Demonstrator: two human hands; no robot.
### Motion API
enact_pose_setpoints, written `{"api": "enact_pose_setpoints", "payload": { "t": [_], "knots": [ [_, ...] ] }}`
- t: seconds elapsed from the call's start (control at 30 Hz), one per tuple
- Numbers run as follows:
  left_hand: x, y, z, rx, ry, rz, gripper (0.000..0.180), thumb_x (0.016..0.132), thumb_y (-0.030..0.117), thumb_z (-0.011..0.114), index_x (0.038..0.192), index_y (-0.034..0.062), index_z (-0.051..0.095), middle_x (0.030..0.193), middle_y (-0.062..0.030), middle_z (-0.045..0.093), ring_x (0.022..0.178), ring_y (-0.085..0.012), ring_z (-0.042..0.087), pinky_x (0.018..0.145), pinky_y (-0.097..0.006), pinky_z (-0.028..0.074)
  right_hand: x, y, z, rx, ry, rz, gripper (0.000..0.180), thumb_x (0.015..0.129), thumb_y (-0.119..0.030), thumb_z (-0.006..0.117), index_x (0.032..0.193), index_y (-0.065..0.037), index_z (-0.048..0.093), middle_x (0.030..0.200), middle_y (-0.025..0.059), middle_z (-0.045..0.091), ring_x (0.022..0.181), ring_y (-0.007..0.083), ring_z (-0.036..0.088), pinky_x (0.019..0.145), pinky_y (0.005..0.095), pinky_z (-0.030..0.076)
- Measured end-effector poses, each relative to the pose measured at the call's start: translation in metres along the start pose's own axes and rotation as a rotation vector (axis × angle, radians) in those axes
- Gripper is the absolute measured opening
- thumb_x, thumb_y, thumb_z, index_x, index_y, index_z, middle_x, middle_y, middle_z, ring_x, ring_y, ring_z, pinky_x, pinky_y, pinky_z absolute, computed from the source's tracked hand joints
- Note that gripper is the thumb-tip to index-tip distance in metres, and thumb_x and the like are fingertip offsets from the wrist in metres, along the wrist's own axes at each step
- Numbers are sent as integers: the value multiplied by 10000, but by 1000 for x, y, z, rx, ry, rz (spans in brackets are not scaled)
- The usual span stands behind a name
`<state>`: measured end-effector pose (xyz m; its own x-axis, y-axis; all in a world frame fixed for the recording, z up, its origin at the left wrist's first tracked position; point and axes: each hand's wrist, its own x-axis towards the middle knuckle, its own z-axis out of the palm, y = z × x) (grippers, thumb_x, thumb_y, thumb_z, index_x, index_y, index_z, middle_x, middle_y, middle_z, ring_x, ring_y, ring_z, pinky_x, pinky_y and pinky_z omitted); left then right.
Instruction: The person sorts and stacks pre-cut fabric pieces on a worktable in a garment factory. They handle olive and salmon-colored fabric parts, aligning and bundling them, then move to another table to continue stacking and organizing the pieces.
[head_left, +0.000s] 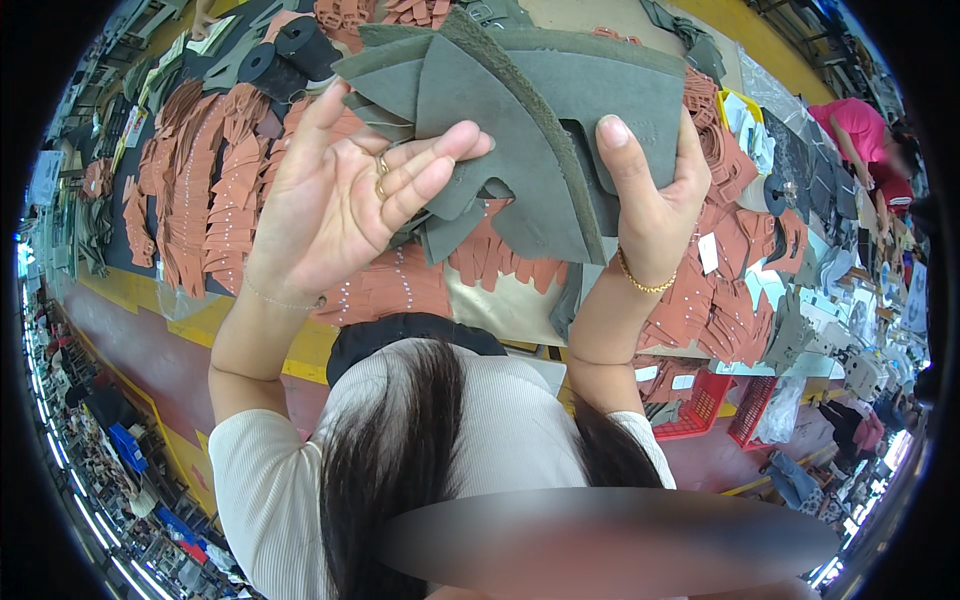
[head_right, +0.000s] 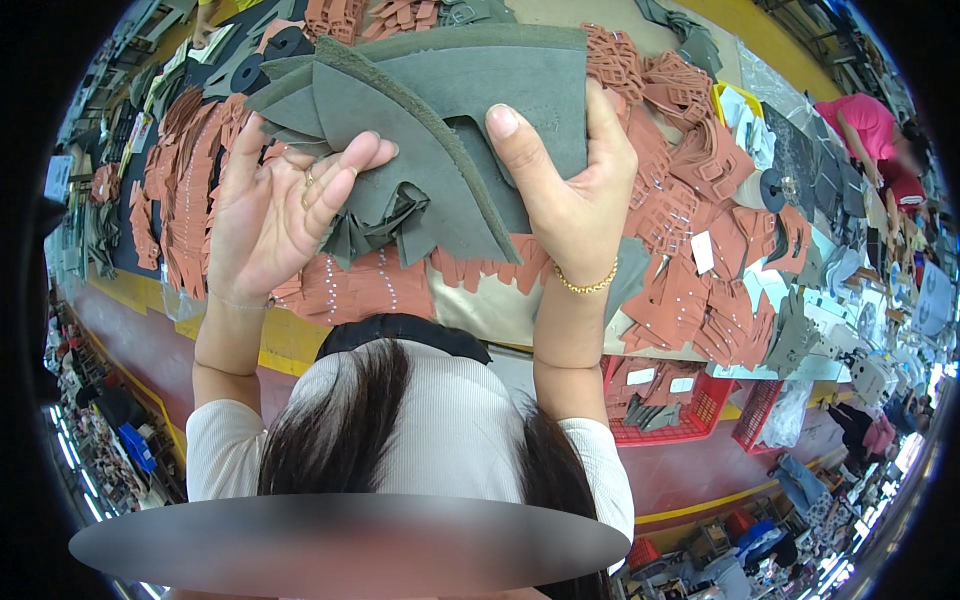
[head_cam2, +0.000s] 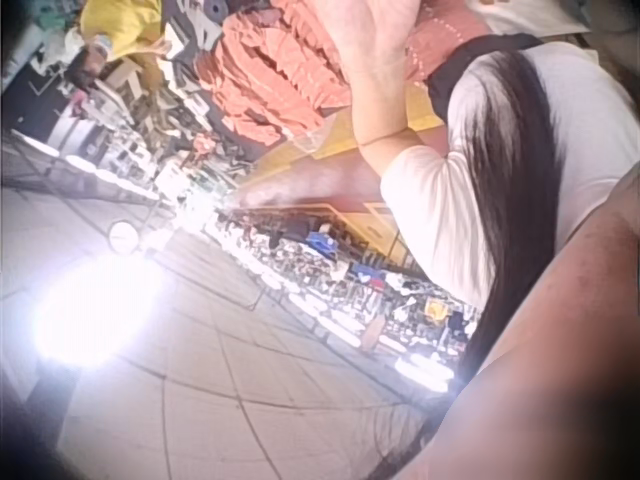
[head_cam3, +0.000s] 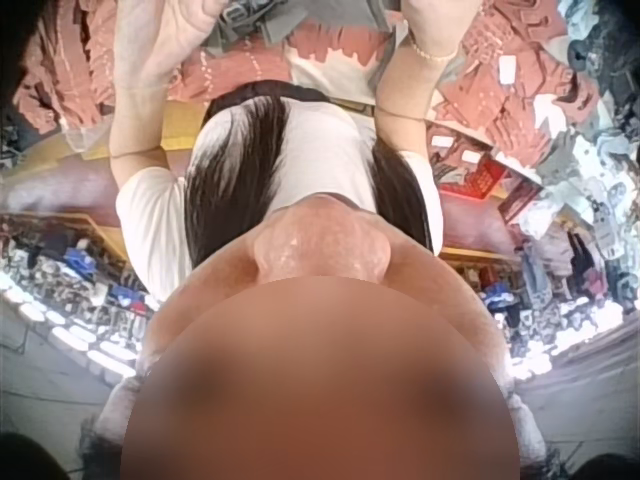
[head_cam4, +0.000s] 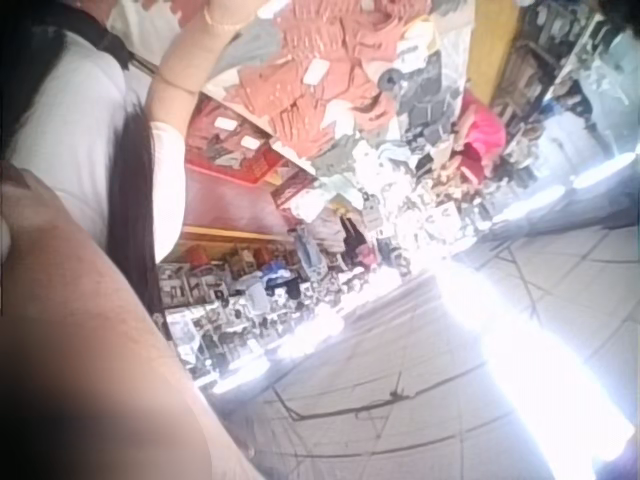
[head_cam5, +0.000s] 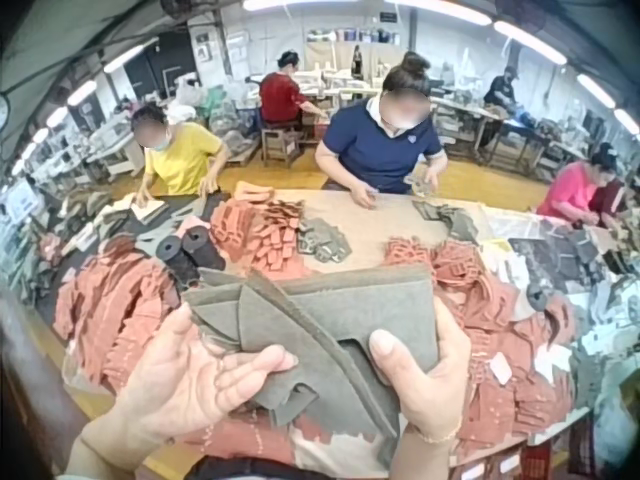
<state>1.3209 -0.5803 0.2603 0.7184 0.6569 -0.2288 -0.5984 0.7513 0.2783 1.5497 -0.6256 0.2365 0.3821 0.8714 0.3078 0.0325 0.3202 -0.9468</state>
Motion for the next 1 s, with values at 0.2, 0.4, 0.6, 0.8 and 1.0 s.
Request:
{"api": "enact_pose_setpoints", "payload": {
  "t": [0.2, 0.4, 0.6, 0.8, 1.0],
  "knots": [
    [6, 2, 0, -19, 29, -20, 793, 978, 468, 387, 1367, -184, 156, 1330, -430, 325, 1246, -377, 462, 1033, -386, 446, 4, 1, -2, 23, -4, 36, 345, 803, -150, 726, 1056, 45, 597, 925, 57, 641, 841, 117, 564, 797, 252, 452],
    [8, 5, 10, -137, 36, -59, 765, 991, 437, 374, 1425, -114, 67, 1442, -419, 23, 1405, -380, 159, 1160, -450, 218, 9, 8, -8, 50, 2, 99, 330, 827, -193, 692, 1038, 44, 604, 913, 48, 638, 823, 105, 547, 781, 241, 439],
    [8, 4, 21, -183, -29, -78, 819, 991, 435, 378, 1429, -90, -72, 1443, -393, -157, 1431, -357, -4, 1177, -451, 103, 13, 16, -14, 115, 12, 147, 298, 843, -176, 661, 1037, 45, 607, 919, 47, 643, 817, 97, 545, 777, 235, 437],
    [11, 3, 23, -225, -93, -86, 821, 993, 415, 381, 1423, -91, -101, 1436, -381, -208, 1427, -354, -54, 1178, -448, 85, 14, 20, -14, 173, 34, 172, 307, 841, -167, 657, 1053, 49, 606, 936, 50, 644, 829, 99, 552, 792, 236, 438],
    [11, 4, 21, -190, -157, -88, 811, 995, 398, 383, 1421, -98, -96, 1427, -380, -232, 1422, -363, -67, 1179, -444, 82, 14, 22, -15, 167, 24, 184, 323, 833, -177, 661, 1060, 46, 610, 937, 53, 642, 830, 103, 556, 790, 239, 439]
  ]
}}
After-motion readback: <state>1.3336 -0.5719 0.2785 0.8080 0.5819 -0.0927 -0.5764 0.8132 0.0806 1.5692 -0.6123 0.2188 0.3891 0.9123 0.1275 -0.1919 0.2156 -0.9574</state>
